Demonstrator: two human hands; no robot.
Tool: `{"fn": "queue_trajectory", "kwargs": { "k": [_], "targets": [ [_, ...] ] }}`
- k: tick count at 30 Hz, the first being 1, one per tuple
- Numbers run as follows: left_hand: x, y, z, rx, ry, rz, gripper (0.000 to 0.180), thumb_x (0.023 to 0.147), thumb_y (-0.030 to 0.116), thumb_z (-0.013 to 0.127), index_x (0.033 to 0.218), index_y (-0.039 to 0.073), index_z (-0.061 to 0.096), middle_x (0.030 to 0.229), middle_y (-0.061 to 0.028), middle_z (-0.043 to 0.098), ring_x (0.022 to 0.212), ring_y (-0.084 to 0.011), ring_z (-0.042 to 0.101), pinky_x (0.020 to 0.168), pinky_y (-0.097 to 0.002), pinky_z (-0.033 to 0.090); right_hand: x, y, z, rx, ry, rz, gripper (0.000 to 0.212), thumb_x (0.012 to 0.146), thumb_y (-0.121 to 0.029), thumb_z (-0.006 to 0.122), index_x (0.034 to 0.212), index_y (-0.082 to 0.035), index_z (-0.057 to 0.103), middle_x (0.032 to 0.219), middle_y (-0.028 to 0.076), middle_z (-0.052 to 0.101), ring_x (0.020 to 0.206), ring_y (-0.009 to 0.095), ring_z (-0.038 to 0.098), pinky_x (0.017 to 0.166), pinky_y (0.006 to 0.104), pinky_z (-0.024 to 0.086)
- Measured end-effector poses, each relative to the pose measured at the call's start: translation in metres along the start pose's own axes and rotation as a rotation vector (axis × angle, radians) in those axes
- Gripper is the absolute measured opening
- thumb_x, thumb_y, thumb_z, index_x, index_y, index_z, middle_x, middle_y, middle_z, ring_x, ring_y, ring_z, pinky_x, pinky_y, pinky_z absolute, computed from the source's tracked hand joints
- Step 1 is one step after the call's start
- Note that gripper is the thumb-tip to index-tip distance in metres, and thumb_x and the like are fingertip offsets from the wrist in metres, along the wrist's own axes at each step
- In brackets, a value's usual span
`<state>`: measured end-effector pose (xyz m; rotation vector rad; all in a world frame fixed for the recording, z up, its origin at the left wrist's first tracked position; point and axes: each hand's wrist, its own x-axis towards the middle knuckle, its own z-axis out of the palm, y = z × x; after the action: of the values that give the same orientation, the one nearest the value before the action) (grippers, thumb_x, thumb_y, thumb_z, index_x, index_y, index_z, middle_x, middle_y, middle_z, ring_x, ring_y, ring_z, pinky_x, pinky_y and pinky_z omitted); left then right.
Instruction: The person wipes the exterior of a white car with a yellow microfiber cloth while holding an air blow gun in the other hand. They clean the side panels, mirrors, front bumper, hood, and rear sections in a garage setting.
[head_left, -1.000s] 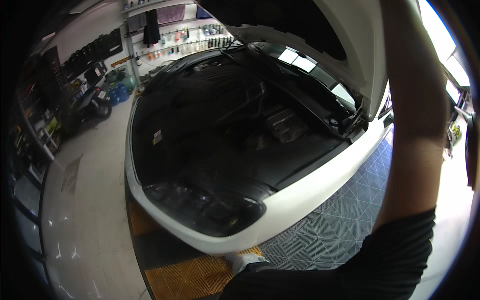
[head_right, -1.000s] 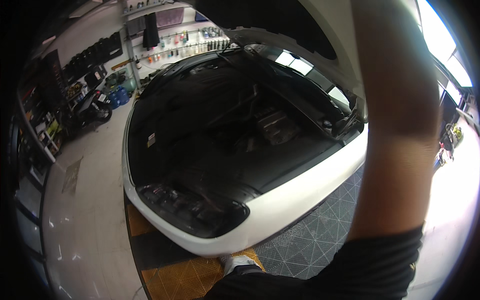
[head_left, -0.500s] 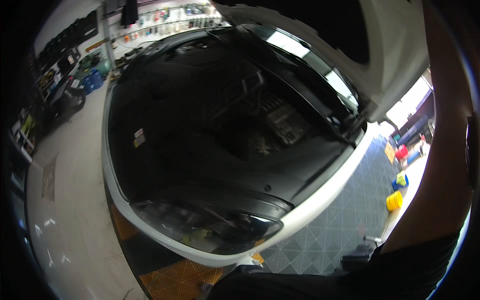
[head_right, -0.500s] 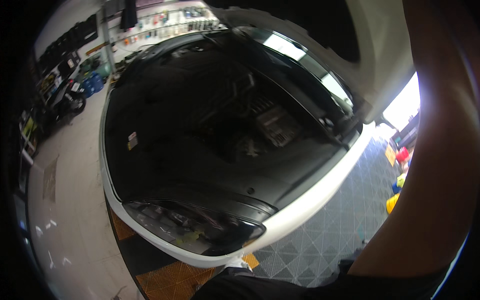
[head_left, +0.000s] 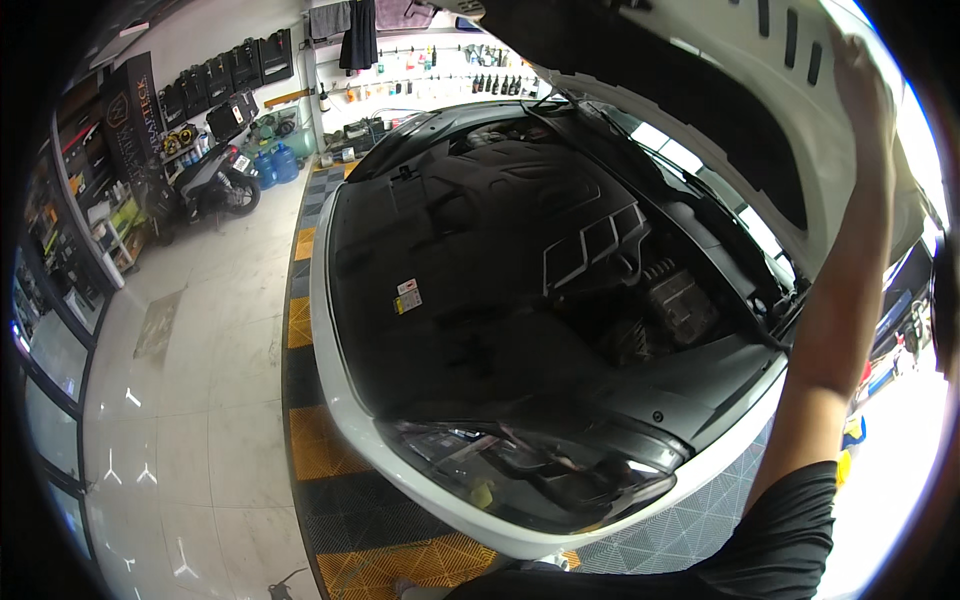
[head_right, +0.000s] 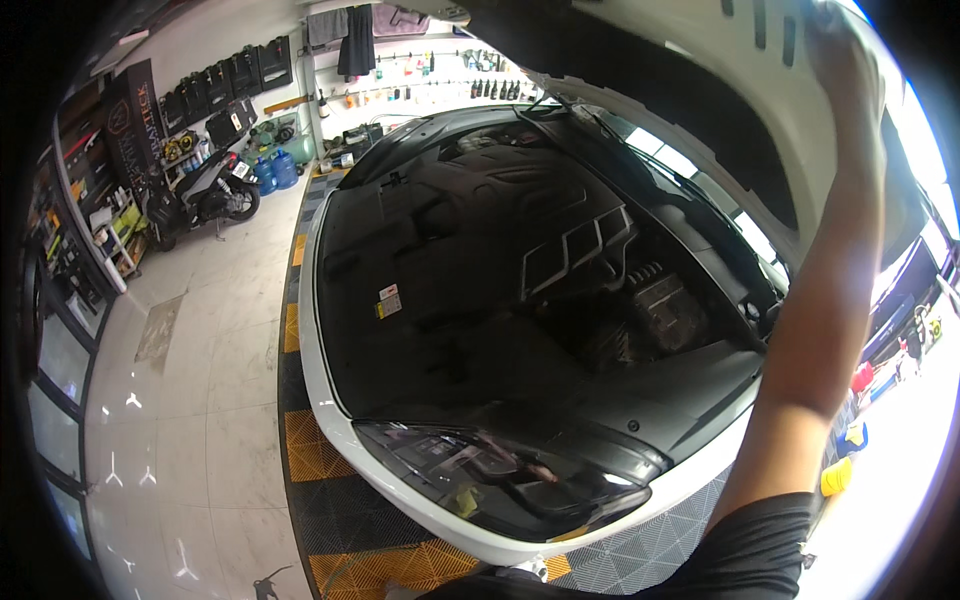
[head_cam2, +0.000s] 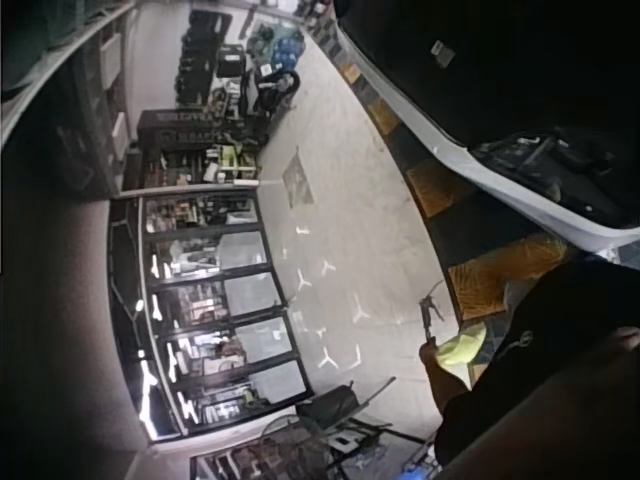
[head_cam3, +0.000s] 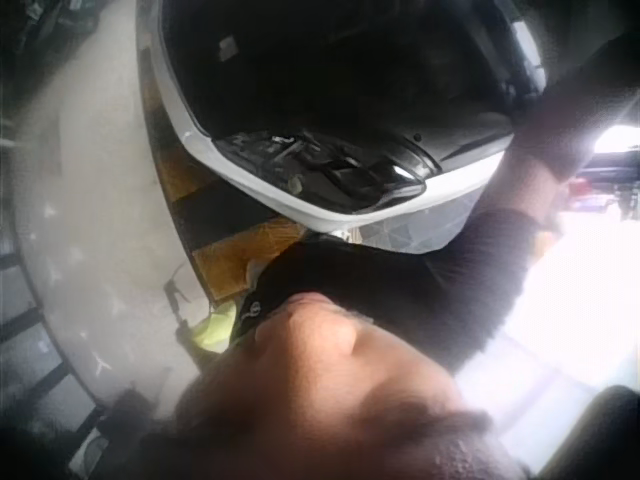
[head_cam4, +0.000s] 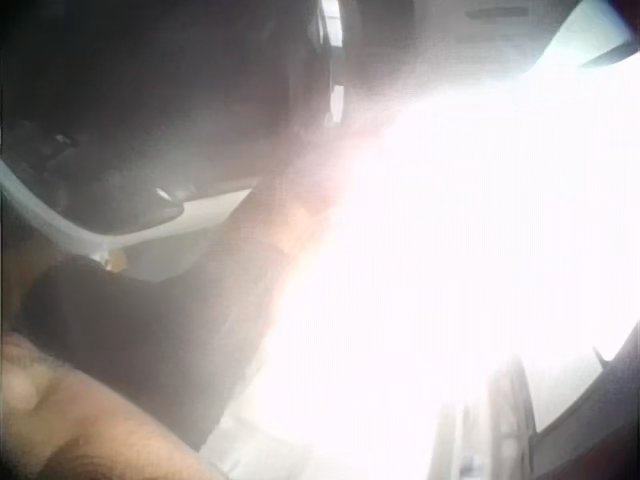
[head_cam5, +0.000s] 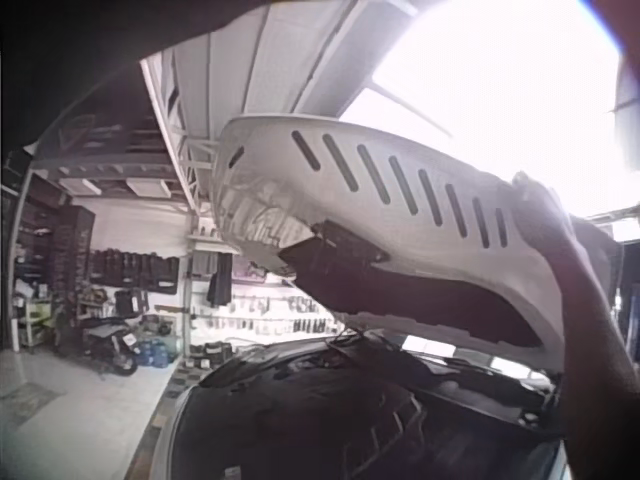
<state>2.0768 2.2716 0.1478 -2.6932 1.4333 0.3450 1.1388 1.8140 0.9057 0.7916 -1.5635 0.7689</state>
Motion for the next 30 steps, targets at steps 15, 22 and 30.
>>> {"fn": "queue_trajectory", "kwargs": {
  "k": [15, 22, 30],
  "targets": [
    [0.186, -0.098, -0.055, -0.109, -0.034, 0.030, 0.051, 0.094, 0.051, 0.057, 0.077, 0.005, 0.071, 0.072, -0.0241, 0.066, 0.068, -0.0431, 0.064, 0.058, -0.0506, 0.048, -0.280, -0.110, -0.099, 0.117, -0.470, -0.635, 0.022, 0.085, -0.014, 0.070, 0.105, -0.007, 0.065, 0.104, 0.010, 0.061, 0.102, 0.030, 0.062, 0.084, 0.0418, 0.054],
    [0.242, -0.063, -0.067, -0.248, 0.033, 0.075, 0.050, 0.095, 0.050, 0.056, 0.079, 0.005, 0.070, 0.072, -0.0206, 0.067, 0.064, -0.0393, 0.062, 0.058, -0.0495, 0.048, -0.276, -0.120, -0.111, 0.096, -0.459, -0.587, 0.027, 0.083, -0.016, 0.069, 0.108, -0.006, 0.068, 0.116, 0.013, 0.064, 0.114, 0.032, 0.060, 0.093, 0.0411, 0.053],
    [0.233, -0.004, -0.047, -0.263, -0.068, 0.124, 0.048, 0.096, 0.048, 0.057, 0.085, 0.004, 0.071, 0.076, -0.0202, 0.068, 0.066, -0.0369, 0.062, 0.061, -0.0490, 0.048, -0.310, -0.161, -0.162, 0.252, -1.025, -0.343, 0.065, 0.097, -0.059, 0.052, 0.126, -0.003, 0.064, 0.129, 0.020, 0.063, 0.126, 0.036, 0.054, 0.113, 0.0537, 0.032]
  ]
}}
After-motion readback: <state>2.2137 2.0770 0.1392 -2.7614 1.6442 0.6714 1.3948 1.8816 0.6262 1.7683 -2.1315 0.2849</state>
